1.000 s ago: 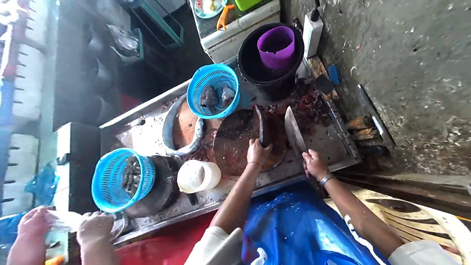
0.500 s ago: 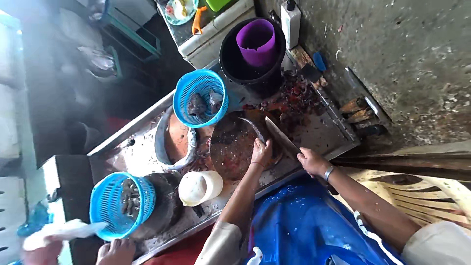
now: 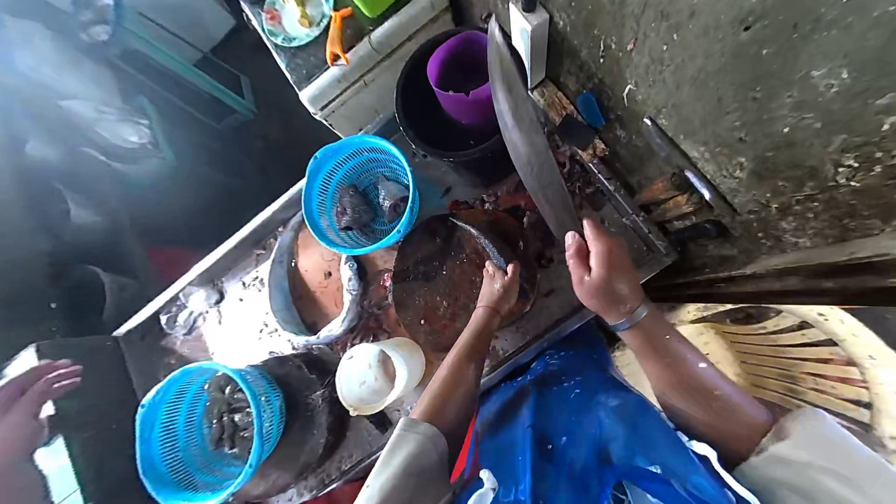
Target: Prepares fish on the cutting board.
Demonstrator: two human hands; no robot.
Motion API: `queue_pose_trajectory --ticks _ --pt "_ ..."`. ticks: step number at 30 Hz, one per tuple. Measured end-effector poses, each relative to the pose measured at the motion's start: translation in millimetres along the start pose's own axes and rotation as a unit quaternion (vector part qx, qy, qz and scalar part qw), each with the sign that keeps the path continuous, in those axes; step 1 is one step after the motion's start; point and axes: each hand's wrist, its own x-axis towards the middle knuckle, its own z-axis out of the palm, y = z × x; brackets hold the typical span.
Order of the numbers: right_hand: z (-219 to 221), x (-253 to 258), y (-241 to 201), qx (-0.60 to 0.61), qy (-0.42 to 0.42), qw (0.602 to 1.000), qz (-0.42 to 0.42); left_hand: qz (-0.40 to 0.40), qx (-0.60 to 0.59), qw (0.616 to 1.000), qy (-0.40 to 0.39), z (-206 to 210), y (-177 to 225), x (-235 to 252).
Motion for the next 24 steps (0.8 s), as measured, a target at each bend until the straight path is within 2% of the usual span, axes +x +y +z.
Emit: queue_pose_trajectory --ticks 1,2,3,4,5,6,8,9,12,14,15,16,18,19,21,23,24 --pt "19 -10 7 0.0 0.02 1.0 -0.002 0.0 0.004 1.0 0.004 1 0 0" --pt "44 -27 24 -0.017 -0.01 0.999 0.028 0.0 0.018 1.0 0.01 2 0 -1" --pt "66 -45 44 -0.044 -0.101 0.989 0.094 0.005 0.034 0.999 0.017 2 0 -1" --pt "81 -57 64 -0.064 -0.212 0.961 0.167 0.011 0.039 0.999 0.03 2 1 -1" --pt "89 -61 77 -0.074 -0.287 0.93 0.216 0.013 0.036 0.998 0.045 2 -1 0" --pt "89 -54 81 -0.077 -0.32 0.914 0.238 0.015 0.024 0.998 0.054 1 -2 4" --pt "70 -32 64 -0.065 -0.307 0.92 0.234 0.009 0.006 0.998 0.065 -3 -8 6" --pt "58 -26 51 -0.054 -0.27 0.936 0.217 0.005 0.005 0.998 0.065 -3 -13 3" --pt "27 -3 9 -0.037 -0.071 0.994 0.073 0.001 -0.014 0.997 0.07 -6 -10 7" --pt "36 -4 1 -0.022 0.034 0.999 0.001 0.002 -0.018 0.997 0.074 -5 -10 7" --pt "53 -14 9 -0.031 0.024 0.999 0.011 0.001 -0.012 0.997 0.073 -5 -10 6" --pt "74 -28 24 -0.05 -0.046 0.996 0.063 0.005 -0.003 0.997 0.071 -5 -11 4" --pt "101 -50 58 -0.067 -0.253 0.942 0.21 0.026 0.018 0.996 0.084 -2 -12 0" --pt "104 -57 71 -0.059 -0.294 0.923 0.243 0.045 0.035 0.994 0.095 -3 -10 -1" --pt "89 -57 86 -0.03 -0.287 0.924 0.249 0.064 0.085 0.989 0.106 -14 1 5" --pt "67 -76 97 -0.014 -0.224 0.941 0.251 0.052 0.173 0.981 0.074 -24 7 1" --pt "59 -71 105 -0.016 -0.184 0.952 0.245 0.044 0.227 0.972 0.05 -36 24 10"
